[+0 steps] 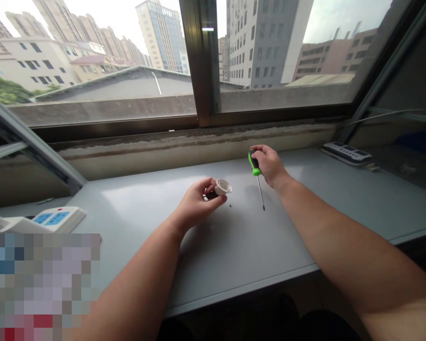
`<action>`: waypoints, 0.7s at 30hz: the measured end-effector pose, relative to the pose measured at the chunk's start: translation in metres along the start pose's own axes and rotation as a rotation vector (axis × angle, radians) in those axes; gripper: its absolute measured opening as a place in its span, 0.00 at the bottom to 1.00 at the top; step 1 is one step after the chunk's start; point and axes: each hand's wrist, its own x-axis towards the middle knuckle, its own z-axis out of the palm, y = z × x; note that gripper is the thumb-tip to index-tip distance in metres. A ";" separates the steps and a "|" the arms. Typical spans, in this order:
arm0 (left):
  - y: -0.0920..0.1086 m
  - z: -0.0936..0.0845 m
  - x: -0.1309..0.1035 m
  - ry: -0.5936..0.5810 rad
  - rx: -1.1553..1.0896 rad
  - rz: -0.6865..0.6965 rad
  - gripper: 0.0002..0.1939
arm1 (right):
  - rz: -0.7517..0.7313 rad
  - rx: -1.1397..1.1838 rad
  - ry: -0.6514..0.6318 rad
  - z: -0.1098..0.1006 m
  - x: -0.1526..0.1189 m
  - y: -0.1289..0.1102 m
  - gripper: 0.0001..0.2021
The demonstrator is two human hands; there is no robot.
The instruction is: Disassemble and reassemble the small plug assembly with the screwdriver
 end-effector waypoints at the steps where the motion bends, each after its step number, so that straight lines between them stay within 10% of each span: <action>1: -0.001 0.000 0.001 -0.009 0.010 0.034 0.16 | -0.005 0.057 0.013 0.000 -0.001 -0.004 0.21; 8: -0.008 -0.001 0.004 -0.177 0.062 0.147 0.29 | -0.114 0.467 0.027 -0.010 -0.009 -0.036 0.21; 21: -0.011 0.003 0.006 -0.173 0.109 0.177 0.18 | -0.953 0.099 -0.035 -0.004 -0.058 -0.074 0.23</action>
